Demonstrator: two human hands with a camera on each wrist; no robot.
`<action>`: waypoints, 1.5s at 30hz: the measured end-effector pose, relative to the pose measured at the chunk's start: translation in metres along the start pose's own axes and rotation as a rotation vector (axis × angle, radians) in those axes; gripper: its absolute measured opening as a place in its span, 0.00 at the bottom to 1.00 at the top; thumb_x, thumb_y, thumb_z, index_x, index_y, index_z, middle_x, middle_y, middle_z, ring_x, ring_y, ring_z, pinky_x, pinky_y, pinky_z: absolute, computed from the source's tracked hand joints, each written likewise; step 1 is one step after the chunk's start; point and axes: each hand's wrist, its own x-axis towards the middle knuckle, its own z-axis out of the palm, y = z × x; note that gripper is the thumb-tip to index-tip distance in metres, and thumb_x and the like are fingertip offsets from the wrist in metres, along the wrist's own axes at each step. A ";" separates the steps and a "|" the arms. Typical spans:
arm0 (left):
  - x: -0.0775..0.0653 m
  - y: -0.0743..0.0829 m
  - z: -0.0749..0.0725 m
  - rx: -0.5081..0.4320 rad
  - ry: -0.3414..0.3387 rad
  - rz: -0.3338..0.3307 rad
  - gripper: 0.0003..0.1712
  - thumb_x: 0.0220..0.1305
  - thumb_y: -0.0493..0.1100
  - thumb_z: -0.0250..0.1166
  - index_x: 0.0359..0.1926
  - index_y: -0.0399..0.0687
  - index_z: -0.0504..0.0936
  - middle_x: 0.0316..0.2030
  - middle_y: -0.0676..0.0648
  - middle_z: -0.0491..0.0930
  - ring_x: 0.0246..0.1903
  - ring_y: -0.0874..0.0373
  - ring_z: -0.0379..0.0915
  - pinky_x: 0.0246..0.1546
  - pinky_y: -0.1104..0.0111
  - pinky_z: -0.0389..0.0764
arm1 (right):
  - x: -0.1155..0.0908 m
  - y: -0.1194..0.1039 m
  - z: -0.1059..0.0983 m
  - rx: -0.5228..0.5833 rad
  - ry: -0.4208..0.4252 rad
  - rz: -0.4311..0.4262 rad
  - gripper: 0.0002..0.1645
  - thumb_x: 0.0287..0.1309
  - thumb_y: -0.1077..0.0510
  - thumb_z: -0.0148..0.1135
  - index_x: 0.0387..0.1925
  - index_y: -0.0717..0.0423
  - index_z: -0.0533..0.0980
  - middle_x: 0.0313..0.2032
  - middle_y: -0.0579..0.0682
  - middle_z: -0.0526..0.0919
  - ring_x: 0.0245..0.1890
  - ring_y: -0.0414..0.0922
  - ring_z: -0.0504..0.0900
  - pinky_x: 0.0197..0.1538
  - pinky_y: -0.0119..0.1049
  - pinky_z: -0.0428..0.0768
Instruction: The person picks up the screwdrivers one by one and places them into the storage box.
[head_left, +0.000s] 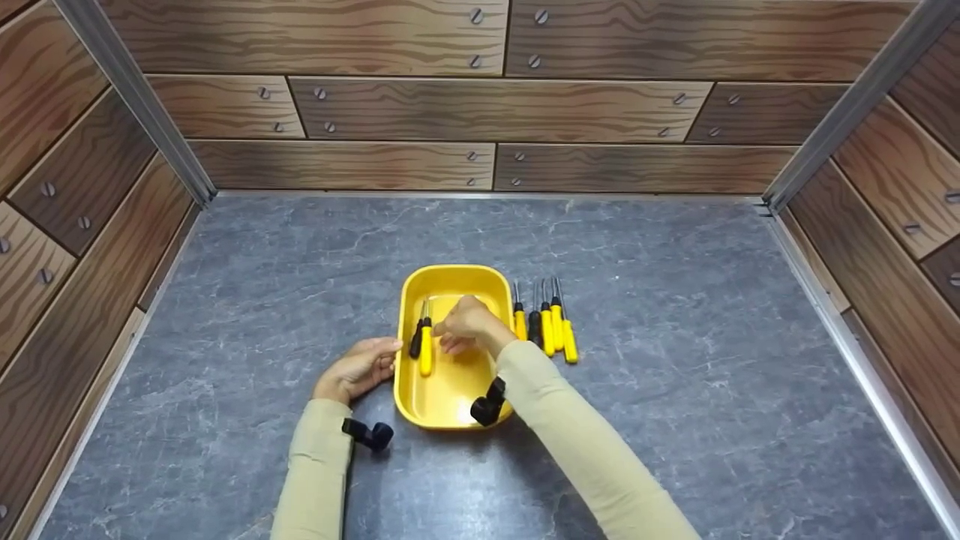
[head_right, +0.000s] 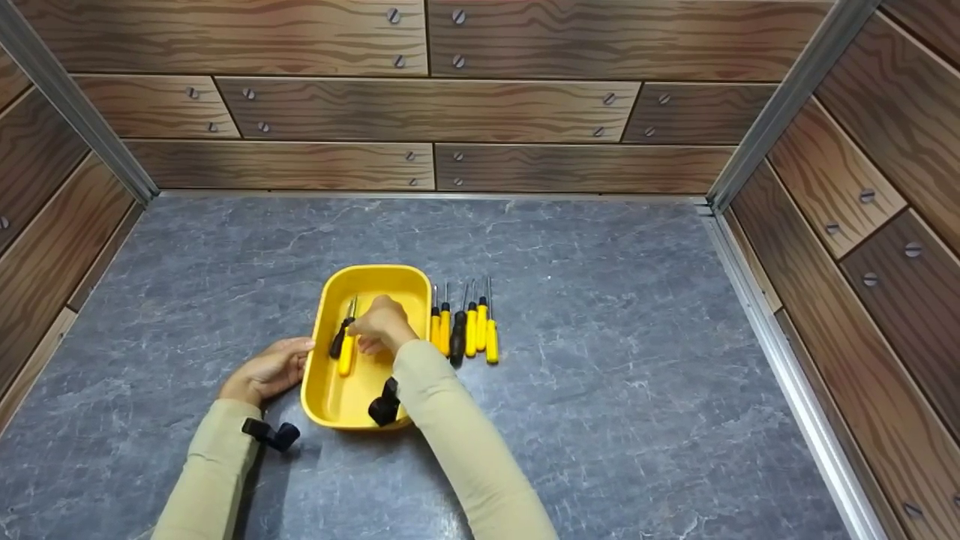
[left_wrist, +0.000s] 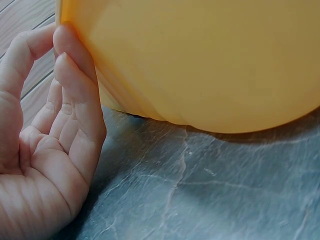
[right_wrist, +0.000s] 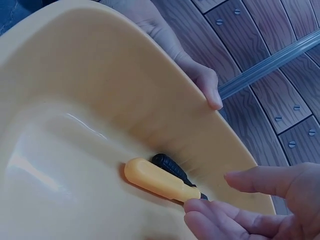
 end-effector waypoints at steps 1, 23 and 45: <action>0.000 0.000 0.000 -0.001 0.002 -0.002 0.12 0.68 0.35 0.53 0.30 0.49 0.80 0.24 0.56 0.82 0.24 0.68 0.74 0.32 0.78 0.78 | -0.001 0.000 -0.001 -0.001 -0.006 -0.003 0.12 0.53 0.66 0.65 0.21 0.59 0.70 0.15 0.51 0.80 0.13 0.39 0.79 0.30 0.34 0.86; -0.002 0.002 0.000 0.009 -0.025 -0.004 0.13 0.68 0.35 0.52 0.29 0.49 0.80 0.23 0.56 0.81 0.23 0.68 0.73 0.32 0.78 0.77 | -0.027 0.006 -0.020 -0.003 -0.060 -0.094 0.11 0.56 0.63 0.63 0.39 0.69 0.80 0.39 0.69 0.85 0.18 0.39 0.82 0.44 0.44 0.86; -0.003 0.002 0.001 0.016 -0.025 0.000 0.11 0.68 0.36 0.54 0.30 0.49 0.81 0.25 0.56 0.83 0.25 0.68 0.74 0.34 0.77 0.79 | -0.035 0.018 -0.048 0.058 -0.041 -0.129 0.16 0.58 0.63 0.63 0.45 0.71 0.78 0.26 0.52 0.83 0.21 0.38 0.83 0.39 0.37 0.87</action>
